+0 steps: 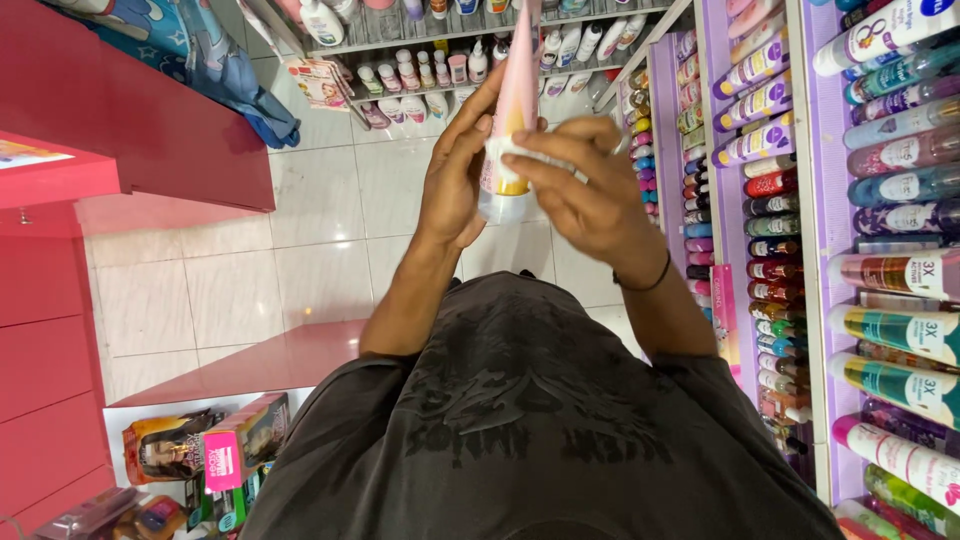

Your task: Examining a tube of skincare product in a beauty supply store.

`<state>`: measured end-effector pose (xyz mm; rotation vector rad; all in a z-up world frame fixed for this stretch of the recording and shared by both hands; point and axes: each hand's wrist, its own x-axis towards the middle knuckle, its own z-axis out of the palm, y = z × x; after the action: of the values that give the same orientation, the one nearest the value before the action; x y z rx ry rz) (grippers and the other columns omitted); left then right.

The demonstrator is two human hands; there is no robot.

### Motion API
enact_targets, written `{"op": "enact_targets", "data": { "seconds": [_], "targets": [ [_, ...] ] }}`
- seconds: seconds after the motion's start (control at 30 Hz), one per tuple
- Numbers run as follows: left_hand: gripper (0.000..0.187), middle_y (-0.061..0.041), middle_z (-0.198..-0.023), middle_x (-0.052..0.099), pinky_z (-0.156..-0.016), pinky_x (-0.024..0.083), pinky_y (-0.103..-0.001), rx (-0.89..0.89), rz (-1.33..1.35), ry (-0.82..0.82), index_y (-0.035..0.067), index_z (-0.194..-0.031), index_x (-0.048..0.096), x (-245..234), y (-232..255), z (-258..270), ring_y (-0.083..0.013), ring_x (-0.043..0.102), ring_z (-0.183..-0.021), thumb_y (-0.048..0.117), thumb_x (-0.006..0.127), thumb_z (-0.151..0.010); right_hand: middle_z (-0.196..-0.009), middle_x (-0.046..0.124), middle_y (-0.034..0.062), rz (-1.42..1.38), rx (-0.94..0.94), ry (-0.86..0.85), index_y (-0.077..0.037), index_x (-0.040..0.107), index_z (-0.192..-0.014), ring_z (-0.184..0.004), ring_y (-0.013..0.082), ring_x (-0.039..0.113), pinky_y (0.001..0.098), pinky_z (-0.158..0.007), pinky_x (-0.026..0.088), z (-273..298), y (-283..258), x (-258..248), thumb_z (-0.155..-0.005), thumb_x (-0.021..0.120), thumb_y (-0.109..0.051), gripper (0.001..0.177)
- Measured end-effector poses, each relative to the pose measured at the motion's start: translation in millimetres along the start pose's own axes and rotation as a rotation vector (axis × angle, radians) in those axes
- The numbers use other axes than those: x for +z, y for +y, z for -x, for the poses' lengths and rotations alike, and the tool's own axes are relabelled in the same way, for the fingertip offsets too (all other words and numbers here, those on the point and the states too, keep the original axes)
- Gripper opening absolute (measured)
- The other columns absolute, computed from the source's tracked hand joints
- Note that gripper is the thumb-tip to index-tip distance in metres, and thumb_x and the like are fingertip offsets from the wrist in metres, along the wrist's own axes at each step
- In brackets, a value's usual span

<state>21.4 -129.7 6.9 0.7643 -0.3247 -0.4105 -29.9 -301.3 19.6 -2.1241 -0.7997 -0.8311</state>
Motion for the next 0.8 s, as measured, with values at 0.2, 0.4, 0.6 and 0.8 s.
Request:
{"op": "enact_targets", "data": {
  "seconds": [0.2,0.4,0.6,0.8],
  "targets": [
    [0.047,-0.012,-0.155,0.052,-0.096,0.053,-0.027,-0.005,-0.145,0.065,0.007,-0.155,0.044,24.0,0.7,-0.2,-0.0145,0.06,-0.122,0.015,0.05,-0.11,-0.127,0.066,0.0067,0.133,0.002,0.105,-0.002,0.076,-0.117,-0.104,0.0245,0.05,0.0359,-0.088,0.048,-26.7,3.2,-22.1,-0.096,0.074,0.01,0.025],
    [0.047,-0.013,-0.164,0.043,-0.113,0.055,-0.034,0.149,-0.209,0.053,0.005,-0.156,0.04,13.1,-15.0,-11.5,-0.0229,0.054,-0.142,0.008,0.046,-0.11,-0.129,0.068,0.0052,-0.038,-0.038,0.039,-0.008,0.074,-0.119,-0.108,0.0216,0.049,0.0319,-0.089,0.048,25.2,10.8,0.6,-0.095,0.071,0.005,0.027],
    [0.041,-0.007,-0.163,0.045,-0.13,0.038,-0.037,0.194,-0.337,0.048,0.009,-0.155,0.045,25.3,-23.5,-7.5,-0.0202,0.045,-0.151,0.013,0.045,-0.114,-0.124,0.069,0.006,-0.159,-0.1,-0.084,-0.004,0.076,-0.113,-0.101,0.0203,0.049,0.0311,-0.084,0.042,20.3,16.4,-21.6,-0.091,0.072,0.005,0.025],
    [0.043,-0.011,-0.161,0.044,-0.116,0.046,-0.033,0.1,-0.306,0.036,0.006,-0.154,0.044,45.9,-27.1,-3.8,-0.0197,0.051,-0.14,0.009,0.044,-0.111,-0.119,0.069,0.0059,0.0,-0.142,0.111,-0.005,0.076,-0.107,-0.099,0.0232,0.052,0.0346,-0.077,0.045,-21.0,41.8,-48.2,-0.09,0.071,0.016,0.028]
  ]
}}
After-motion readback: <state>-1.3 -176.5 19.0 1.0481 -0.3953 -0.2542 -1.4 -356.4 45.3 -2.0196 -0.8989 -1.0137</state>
